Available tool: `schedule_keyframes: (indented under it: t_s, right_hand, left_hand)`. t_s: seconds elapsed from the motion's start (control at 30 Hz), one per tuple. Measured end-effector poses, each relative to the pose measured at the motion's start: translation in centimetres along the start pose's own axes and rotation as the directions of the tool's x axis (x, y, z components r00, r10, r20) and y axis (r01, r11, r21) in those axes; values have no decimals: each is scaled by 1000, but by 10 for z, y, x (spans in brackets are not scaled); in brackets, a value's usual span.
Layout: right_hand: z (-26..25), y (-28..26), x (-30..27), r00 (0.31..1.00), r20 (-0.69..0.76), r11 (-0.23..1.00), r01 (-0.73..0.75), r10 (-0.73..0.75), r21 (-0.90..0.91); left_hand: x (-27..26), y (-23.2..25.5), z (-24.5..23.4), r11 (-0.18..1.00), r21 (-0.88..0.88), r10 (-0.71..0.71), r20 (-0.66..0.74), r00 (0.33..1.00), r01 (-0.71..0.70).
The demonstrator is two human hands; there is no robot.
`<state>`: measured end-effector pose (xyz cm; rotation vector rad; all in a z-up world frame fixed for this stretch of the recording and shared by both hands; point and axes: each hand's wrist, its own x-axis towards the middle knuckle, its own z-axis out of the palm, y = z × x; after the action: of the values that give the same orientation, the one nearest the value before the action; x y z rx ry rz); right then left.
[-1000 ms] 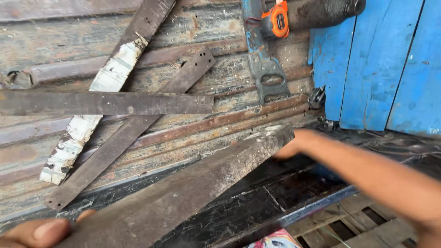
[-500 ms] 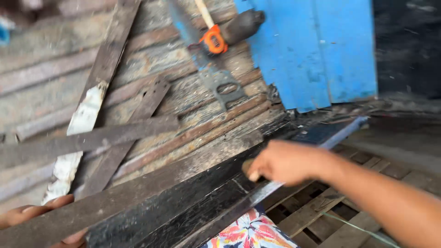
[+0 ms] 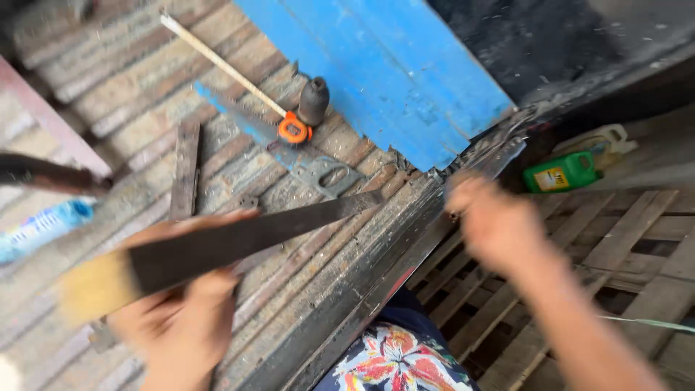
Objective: The recorder is sanding various metal bars and parts of a truck frame using a piece of sandpaper.
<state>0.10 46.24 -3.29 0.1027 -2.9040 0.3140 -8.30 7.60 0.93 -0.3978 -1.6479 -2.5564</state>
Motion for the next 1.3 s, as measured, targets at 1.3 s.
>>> schedule_keyframes:
  t_s: [1.3]
  right_hand:
    - [-19,108,19,955,-269,987,89,-123,-134]
  left_hand:
    - [46,-185,177,681,724,-355,451,819,-104]
